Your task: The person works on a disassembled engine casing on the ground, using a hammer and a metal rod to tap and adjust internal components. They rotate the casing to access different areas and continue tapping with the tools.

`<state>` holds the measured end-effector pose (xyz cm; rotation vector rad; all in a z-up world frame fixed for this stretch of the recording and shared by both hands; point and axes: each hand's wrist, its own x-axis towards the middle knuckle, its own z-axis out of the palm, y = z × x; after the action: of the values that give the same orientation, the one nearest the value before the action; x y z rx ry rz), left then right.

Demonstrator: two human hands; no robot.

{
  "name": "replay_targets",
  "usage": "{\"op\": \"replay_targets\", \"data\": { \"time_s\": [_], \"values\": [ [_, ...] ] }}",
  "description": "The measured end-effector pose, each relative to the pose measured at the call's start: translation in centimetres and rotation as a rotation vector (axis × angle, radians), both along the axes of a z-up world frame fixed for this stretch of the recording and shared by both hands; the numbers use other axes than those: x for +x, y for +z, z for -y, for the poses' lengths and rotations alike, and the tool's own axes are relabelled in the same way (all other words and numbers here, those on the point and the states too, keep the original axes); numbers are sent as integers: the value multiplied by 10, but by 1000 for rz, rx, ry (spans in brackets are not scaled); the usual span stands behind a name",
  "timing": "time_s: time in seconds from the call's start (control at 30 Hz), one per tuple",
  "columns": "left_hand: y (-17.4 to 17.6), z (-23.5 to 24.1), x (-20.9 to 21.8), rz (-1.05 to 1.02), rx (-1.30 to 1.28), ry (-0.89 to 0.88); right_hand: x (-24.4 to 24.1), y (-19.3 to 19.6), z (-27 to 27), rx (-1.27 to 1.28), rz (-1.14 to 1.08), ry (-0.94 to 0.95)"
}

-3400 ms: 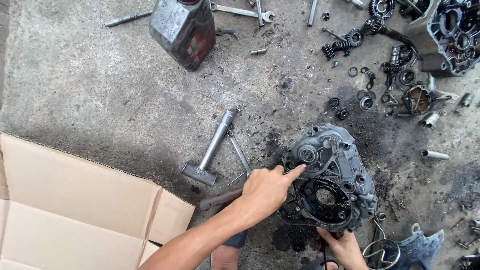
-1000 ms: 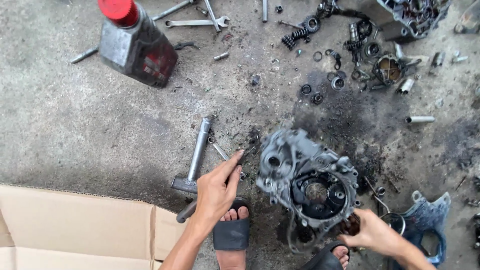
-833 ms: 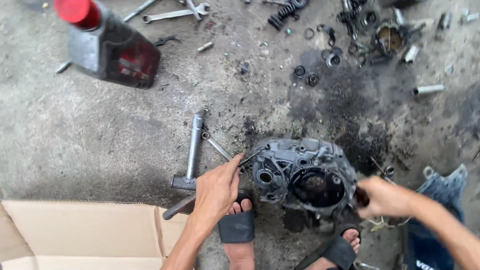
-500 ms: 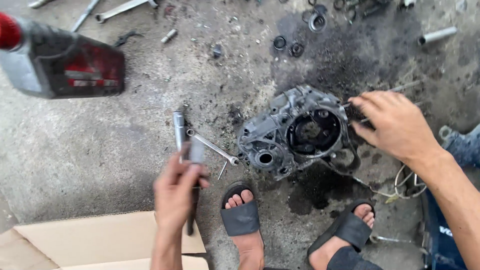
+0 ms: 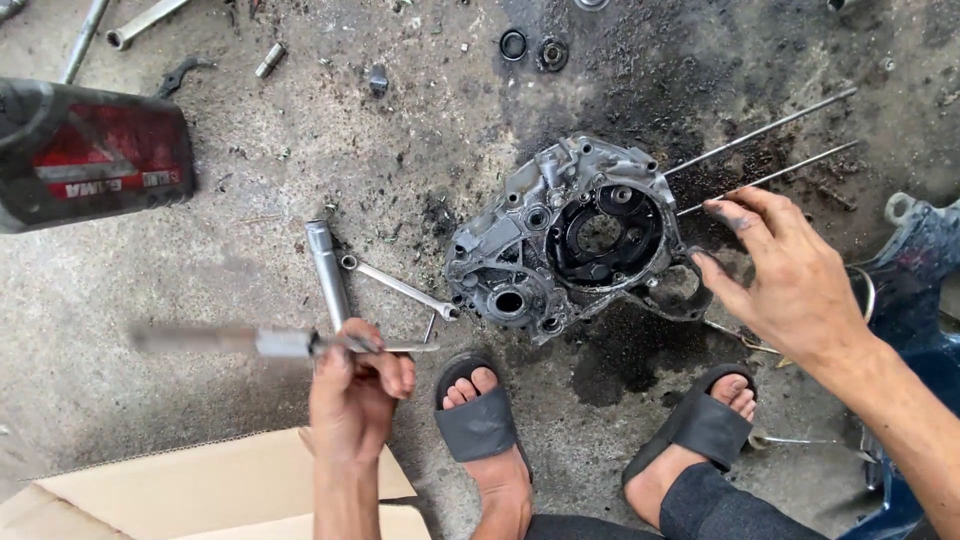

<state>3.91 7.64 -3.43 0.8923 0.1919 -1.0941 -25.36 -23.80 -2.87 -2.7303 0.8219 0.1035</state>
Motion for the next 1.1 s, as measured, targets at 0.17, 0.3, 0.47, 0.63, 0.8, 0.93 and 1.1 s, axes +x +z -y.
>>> {"op": "replay_targets", "data": {
  "time_s": [0.17, 0.3, 0.47, 0.63, 0.8, 0.93, 1.1],
  "values": [
    [-13, 5, -38, 374, 347, -134, 4, -8, -15, 132, -126, -204],
    [-10, 26, -57, 743, 262, -253, 13, -4, -16, 442, -401, -402],
    [-31, 27, -35, 1406, 272, -550, 18, -8, -26, 557, -463, -393],
    [-16, 42, -2, 1759, 36, -779, 14, -24, -34, 591, -347, -406],
    [1, 79, 27, 2215, -414, -1206, 17, -28, -38, 638, -155, -495],
    [16, 101, 35, 2272, -497, -1319, 17, -26, -38, 653, -175, -522],
    [21, 114, 38, 2272, -607, -1355, 21, -22, -38, 689, -286, -546]
  ]
}}
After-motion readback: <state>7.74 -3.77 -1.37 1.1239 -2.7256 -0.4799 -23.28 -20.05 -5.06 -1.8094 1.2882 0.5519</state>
